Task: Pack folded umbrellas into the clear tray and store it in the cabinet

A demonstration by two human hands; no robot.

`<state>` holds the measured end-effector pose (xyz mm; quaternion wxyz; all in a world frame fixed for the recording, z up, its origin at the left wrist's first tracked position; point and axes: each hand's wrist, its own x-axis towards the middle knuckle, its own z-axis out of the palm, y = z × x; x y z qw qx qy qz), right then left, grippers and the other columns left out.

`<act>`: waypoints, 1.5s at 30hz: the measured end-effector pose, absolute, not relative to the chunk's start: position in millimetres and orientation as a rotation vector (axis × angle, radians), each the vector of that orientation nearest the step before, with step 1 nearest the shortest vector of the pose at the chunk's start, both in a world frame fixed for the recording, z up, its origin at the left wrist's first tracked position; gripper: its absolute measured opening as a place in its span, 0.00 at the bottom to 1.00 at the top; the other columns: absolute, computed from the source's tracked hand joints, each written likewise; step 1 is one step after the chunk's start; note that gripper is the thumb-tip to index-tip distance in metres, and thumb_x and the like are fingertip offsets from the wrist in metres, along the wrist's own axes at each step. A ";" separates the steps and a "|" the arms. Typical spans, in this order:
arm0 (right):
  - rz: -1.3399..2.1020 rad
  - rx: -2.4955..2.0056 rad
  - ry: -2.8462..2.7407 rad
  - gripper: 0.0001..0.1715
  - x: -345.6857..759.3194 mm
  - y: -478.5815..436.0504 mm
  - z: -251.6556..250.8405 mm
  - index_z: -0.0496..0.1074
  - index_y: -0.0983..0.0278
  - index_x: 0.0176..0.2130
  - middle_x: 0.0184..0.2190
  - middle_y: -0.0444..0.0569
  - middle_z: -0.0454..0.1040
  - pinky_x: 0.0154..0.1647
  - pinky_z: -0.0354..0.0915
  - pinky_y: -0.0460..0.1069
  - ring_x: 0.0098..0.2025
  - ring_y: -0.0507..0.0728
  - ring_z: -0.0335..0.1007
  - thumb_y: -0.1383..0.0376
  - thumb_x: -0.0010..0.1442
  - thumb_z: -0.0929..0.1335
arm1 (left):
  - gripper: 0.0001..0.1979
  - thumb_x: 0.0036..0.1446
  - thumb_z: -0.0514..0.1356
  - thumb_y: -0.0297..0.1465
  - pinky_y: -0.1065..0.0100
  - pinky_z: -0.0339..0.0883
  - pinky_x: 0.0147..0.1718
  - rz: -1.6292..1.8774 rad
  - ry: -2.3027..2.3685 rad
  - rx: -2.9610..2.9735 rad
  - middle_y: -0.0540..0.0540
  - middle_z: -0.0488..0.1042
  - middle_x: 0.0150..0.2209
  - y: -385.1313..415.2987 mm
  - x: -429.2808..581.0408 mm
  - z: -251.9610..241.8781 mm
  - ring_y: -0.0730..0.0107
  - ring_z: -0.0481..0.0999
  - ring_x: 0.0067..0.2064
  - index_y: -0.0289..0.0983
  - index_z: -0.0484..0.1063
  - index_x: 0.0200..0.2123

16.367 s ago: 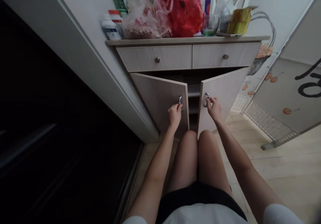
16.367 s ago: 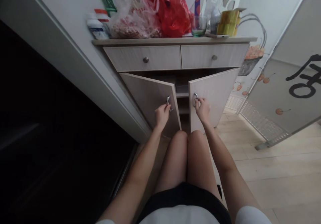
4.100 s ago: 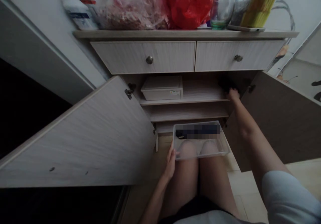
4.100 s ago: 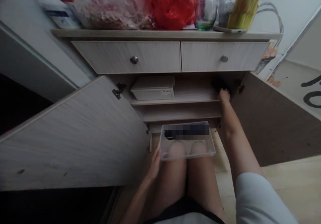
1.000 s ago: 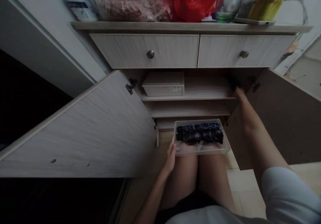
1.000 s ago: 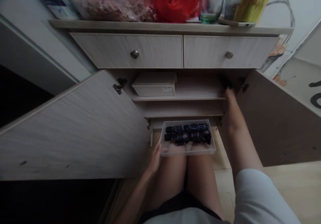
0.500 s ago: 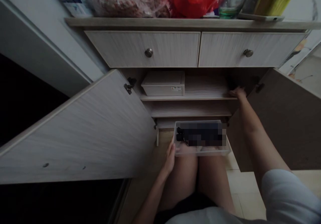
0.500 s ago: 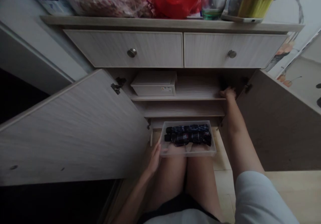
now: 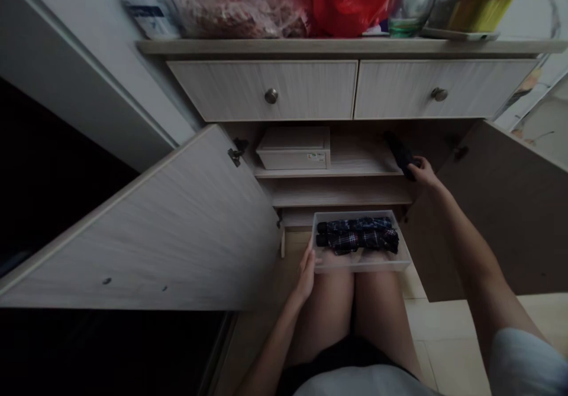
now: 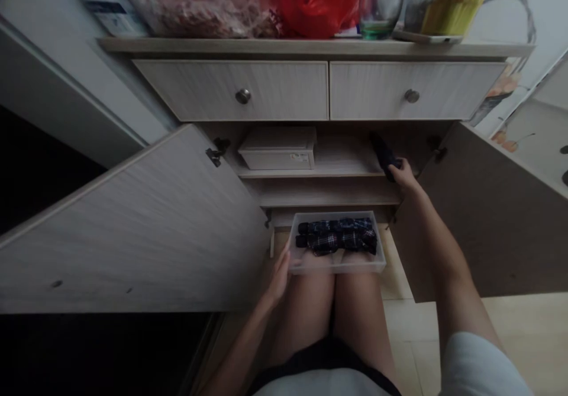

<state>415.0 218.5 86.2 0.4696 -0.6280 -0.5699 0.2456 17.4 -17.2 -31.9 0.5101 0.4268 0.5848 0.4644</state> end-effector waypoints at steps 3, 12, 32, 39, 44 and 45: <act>0.754 -1.351 -1.535 0.34 411.3 174.3 85.3 0.68 0.60 0.52 0.46 0.55 0.73 0.49 0.71 0.57 0.49 0.64 0.71 0.48 0.50 0.72 | 0.47 0.57 0.52 0.63 0.49 0.69 0.57 1.136 1.396 1.031 0.39 0.58 0.71 -16.7 17.7 -32.2 0.47 0.79 0.52 0.41 0.59 0.70; 1.174 -1.007 -2.264 0.29 393.3 54.5 103.4 0.65 0.63 0.57 0.50 0.53 0.72 0.47 0.68 0.52 0.46 0.59 0.70 0.58 0.59 0.69 | 0.44 0.57 0.52 0.63 0.45 0.66 0.60 1.138 1.383 1.056 0.40 0.57 0.72 -19.0 17.5 -28.7 0.46 0.78 0.55 0.43 0.62 0.69; 1.004 -0.996 -2.782 0.33 340.2 48.0 76.5 0.67 0.62 0.58 0.49 0.54 0.73 0.53 0.65 0.56 0.49 0.61 0.70 0.71 0.53 0.69 | 0.46 0.58 0.49 0.63 0.54 0.41 0.73 1.176 1.411 1.195 0.39 0.56 0.72 -20.4 18.4 -26.3 0.55 0.50 0.74 0.37 0.61 0.69; 0.965 -1.001 -2.759 0.30 338.0 47.6 65.5 0.74 0.63 0.54 0.51 0.56 0.73 0.58 0.64 0.59 0.54 0.64 0.69 0.71 0.51 0.72 | 0.46 0.58 0.49 0.63 0.52 0.41 0.73 1.191 1.396 1.192 0.39 0.56 0.72 -21.0 20.1 -27.0 0.54 0.50 0.74 0.37 0.61 0.69; 0.929 -1.038 -2.597 0.26 353.5 48.6 59.3 0.77 0.60 0.53 0.53 0.55 0.69 0.63 0.60 0.63 0.58 0.65 0.66 0.64 0.54 0.72 | 0.45 0.59 0.49 0.62 0.54 0.41 0.73 1.180 1.382 1.210 0.40 0.57 0.72 -21.1 20.9 -21.9 0.54 0.49 0.74 0.38 0.62 0.69; 0.920 -1.059 -2.468 0.27 358.8 48.2 55.4 0.75 0.59 0.56 0.55 0.55 0.68 0.65 0.58 0.63 0.60 0.65 0.64 0.61 0.57 0.70 | 0.45 0.59 0.49 0.62 0.54 0.41 0.73 1.175 1.380 1.213 0.40 0.57 0.72 -21.2 20.8 -21.1 0.54 0.49 0.74 0.38 0.62 0.69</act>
